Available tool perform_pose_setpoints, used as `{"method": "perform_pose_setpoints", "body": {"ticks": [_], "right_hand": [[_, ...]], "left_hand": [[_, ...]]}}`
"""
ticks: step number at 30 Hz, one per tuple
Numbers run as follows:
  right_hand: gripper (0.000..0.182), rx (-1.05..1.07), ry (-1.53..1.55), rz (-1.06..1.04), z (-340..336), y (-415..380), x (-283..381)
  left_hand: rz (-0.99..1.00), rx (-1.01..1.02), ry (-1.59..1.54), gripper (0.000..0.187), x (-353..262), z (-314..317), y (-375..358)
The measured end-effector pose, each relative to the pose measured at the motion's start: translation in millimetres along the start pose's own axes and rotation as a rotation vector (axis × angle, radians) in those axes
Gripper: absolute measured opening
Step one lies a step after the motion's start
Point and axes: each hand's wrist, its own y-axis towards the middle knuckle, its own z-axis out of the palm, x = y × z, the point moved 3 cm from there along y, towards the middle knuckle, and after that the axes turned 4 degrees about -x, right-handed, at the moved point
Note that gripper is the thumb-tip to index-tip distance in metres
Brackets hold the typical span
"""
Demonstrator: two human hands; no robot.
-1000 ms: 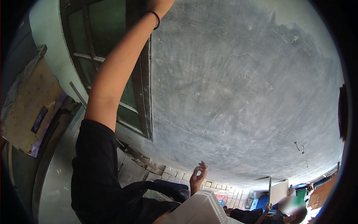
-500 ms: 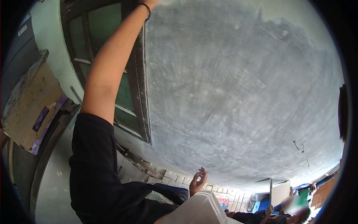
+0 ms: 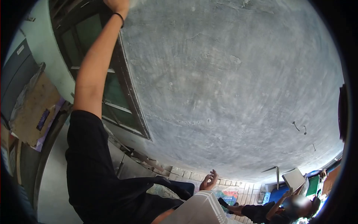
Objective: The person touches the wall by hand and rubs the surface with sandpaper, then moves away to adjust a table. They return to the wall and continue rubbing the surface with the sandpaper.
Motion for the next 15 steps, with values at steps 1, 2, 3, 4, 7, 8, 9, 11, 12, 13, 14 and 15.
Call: {"method": "perform_pose_setpoints", "body": {"ticks": [1, 2, 3, 4, 7, 8, 9, 11, 12, 13, 14, 15], "right_hand": [[0.04, -0.01, 0.023, 0.021, 0.6, 1.8, -5.4], [0.04, 0.005, 0.037, 0.007, 3.5, 4.0, -12.9], [0.04, -0.005, 0.051, 0.015, 5.2, 2.8, -22.4], [0.041, -0.021, 0.066, 0.028, 8.8, 1.9, -27.0], [0.041, 0.035, 0.053, 0.03, 9.2, 3.0, -8.9], [0.041, 0.087, 0.035, 0.031, 10.8, 2.9, -6.1], [0.041, 0.099, 0.035, 0.099, 14.6, -0.7, -17.9], [0.041, 0.116, 0.032, 0.091, 15.6, 1.5, -1.1], [0.04, 0.128, 0.037, 0.088, 14.2, -0.1, 4.6], [0.04, 0.109, 0.025, 0.034, 18.5, 0.2, 0.6], [0.04, 0.121, 0.022, 0.032, 20.6, -0.4, -4.2], [0.039, 0.103, 0.053, 0.009, 21.3, -1.0, -8.5]], "left_hand": [[0.001, 0.042, -0.036, 0.058, -17.6, -5.3, -11.1], [0.004, 0.073, -0.073, 0.059, -24.8, -7.4, -16.2], [0.02, 0.059, -0.063, 0.059, -24.6, -10.1, -16.4], [0.048, 0.073, -0.047, 0.06, -22.6, -7.5, -17.7], [0.008, 0.091, -0.055, 0.062, -35.9, 0.8, 0.6], [-0.071, 0.108, -0.069, 0.062, -37.0, 2.9, 5.3], [-0.073, 0.101, -0.067, 0.062, -38.5, 5.5, 9.3], [-0.045, 0.119, -0.052, 0.063, -30.2, 7.8, 9.8], [-0.045, 0.125, -0.039, 0.063, -25.0, 7.8, 8.0], [0.0, 0.103, -0.049, 0.063, -24.1, 9.0, 8.6], [0.044, 0.079, -0.057, 0.063, -23.5, 8.5, 8.4], [0.047, 0.057, -0.053, 0.061, -22.5, 7.6, 6.3]]}}
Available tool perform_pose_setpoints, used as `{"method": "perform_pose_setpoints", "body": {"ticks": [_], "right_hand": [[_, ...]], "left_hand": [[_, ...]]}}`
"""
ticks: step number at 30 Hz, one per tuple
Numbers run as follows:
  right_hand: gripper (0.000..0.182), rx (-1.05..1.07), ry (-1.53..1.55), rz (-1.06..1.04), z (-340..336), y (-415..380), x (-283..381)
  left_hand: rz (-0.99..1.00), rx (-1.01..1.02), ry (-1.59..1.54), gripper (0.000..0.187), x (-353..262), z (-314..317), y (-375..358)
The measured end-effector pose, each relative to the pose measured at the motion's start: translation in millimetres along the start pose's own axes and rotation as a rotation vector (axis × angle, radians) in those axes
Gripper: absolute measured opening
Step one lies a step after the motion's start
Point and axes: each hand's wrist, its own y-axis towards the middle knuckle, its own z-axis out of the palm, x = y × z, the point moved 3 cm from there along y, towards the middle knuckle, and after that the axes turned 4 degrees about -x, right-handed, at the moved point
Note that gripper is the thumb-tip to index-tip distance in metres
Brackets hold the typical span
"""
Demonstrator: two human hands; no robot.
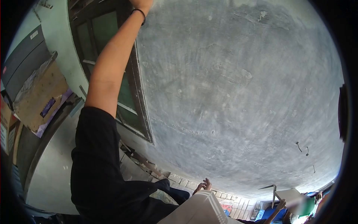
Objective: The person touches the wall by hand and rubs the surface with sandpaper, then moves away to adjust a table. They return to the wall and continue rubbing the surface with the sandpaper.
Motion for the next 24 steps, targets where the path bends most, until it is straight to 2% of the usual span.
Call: {"method": "perform_pose_setpoints", "body": {"ticks": [5, 9, 11, 15, 19, 21, 24], "right_hand": [[0.038, -0.03, 0.022, -0.027, -4.9, -0.5, -11.5], [0.038, -0.096, 0.03, -0.028, -22.2, 5.8, -6.3], [0.037, -0.1, -0.016, 0.033, -29.3, 11.6, -15.1], [0.037, -0.164, -0.034, 0.039, -31.8, 10.6, -20.5], [0.038, -0.158, -0.029, 0.028, -35.2, 6.5, -16.2], [0.038, -0.178, 0.002, -0.037, -35.3, 1.7, -14.2], [0.039, -0.227, -0.041, -0.02, -36.3, -1.0, -26.4]], "left_hand": [[-0.013, -0.086, 0.002, 0.056, -0.9, -6.1, -23.7], [-0.177, -0.102, 0.026, 0.055, -8.1, 4.2, 4.2], [-0.111, -0.093, 0.014, 0.054, 6.5, 13.9, 14.0], [-0.13, -0.048, 0.046, 0.057, 10.4, 9.4, 8.9], [-0.077, -0.01, 0.032, 0.061, -4.2, -0.4, -4.8], [0.054, 0.046, -0.017, 0.063, -16.2, -8.3, -14.1], [0.024, 0.078, 0.003, 0.065, -14.0, -0.8, -5.8]]}}
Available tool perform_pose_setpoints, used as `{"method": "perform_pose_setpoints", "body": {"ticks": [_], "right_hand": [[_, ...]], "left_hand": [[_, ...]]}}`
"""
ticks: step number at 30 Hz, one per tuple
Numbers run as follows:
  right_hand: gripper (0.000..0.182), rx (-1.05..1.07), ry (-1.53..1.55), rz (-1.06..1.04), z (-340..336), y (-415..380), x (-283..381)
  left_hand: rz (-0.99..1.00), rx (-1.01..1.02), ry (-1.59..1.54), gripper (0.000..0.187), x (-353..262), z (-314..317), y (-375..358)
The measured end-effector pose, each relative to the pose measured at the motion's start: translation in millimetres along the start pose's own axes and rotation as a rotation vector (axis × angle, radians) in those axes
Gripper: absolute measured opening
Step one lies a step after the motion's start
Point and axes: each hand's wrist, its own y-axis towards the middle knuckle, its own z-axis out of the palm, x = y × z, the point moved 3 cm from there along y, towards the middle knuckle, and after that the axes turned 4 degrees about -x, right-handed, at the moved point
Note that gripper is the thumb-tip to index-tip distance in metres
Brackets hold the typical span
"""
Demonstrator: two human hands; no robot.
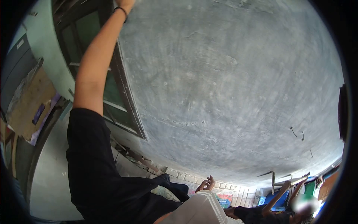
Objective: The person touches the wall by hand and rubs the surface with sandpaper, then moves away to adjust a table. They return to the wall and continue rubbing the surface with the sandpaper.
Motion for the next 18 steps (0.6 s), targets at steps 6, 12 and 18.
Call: {"method": "perform_pose_setpoints", "body": {"ticks": [6, 12, 18], "right_hand": [[0.039, -0.012, -0.011, 0.014, -18.4, -5.7, 17.3], [0.039, 0.006, -0.016, 0.001, -32.7, -20.0, 10.7], [0.04, -0.087, -0.055, -0.031, -36.9, -21.5, 20.2]], "left_hand": [[0.115, 0.012, -0.054, 0.068, -2.0, 1.2, 2.1], [0.072, 0.022, -0.052, 0.069, -15.7, -14.1, -24.5], [0.048, 0.003, -0.01, 0.066, 0.8, -10.6, 3.2]]}}
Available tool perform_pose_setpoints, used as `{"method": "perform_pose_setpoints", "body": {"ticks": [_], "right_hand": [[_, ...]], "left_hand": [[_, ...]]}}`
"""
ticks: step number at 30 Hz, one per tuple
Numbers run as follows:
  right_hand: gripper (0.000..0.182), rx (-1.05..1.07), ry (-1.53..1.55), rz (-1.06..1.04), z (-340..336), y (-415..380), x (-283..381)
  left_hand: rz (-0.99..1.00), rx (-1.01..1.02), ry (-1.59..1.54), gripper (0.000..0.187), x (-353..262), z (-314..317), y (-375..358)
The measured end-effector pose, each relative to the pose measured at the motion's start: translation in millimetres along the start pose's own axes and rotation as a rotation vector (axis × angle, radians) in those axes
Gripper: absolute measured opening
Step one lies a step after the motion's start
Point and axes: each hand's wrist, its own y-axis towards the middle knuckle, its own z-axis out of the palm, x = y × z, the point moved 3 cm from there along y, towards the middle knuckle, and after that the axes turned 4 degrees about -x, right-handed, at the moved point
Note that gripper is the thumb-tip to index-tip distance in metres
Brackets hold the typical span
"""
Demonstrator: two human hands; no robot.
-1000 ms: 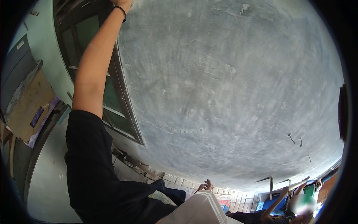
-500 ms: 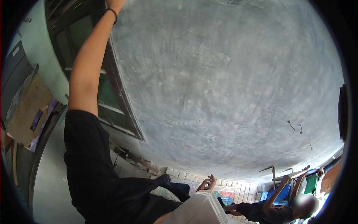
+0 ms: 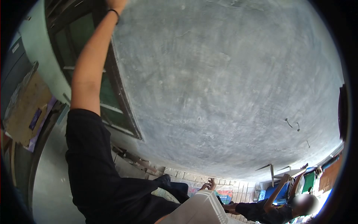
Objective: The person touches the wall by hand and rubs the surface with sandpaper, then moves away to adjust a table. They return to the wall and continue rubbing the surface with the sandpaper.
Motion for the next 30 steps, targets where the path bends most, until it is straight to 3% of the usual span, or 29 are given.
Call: {"method": "perform_pose_setpoints", "body": {"ticks": [2, 4, 13, 15, 17, 18, 24, 27, 30], "right_hand": [[0.041, -0.056, -0.009, 0.003, 9.9, 9.1, 6.8], [0.041, -0.119, 0.012, -0.015, 34.1, 28.0, 11.4], [0.039, 0.101, -0.016, 0.018, 16.8, 18.3, 16.8], [0.038, 0.079, -0.17, -0.201, 22.4, 53.1, 7.7], [0.037, -0.083, -0.289, -0.457, 27.8, 111.5, 38.3], [0.039, -0.108, -0.238, -0.464, 33.0, 145.0, 60.2], [0.057, -0.231, -0.038, -0.936, 98.5, 266.7, 222.9], [0.057, -0.268, 0.111, -1.07, 140.9, 293.2, 236.3], [0.059, -0.273, 0.061, -1.051, 167.0, 303.7, 228.8]], "left_hand": [[-0.12, -0.076, 0.047, 0.062, 12.9, 4.2, 12.2], [-0.116, -0.096, 0.019, 0.059, 15.6, 15.1, 17.8], [-0.131, -0.031, 0.034, 0.063, 8.0, -13.9, -28.8], [-0.132, -0.044, 0.03, 0.064, 10.8, -14.2, -11.5], [-0.46, 0.058, -0.779, 0.063, 16.7, -24.9, 4.4], [-0.152, -0.071, 0.059, 0.062, 26.9, -2.7, 1.0], [-0.148, -0.086, 0.014, 0.059, 29.9, -5.5, -4.5], [-0.121, -0.091, 0.057, 0.056, 38.5, -9.8, -26.9], [-0.087, -0.005, 0.008, 0.058, 19.7, -26.0, -36.6]]}}
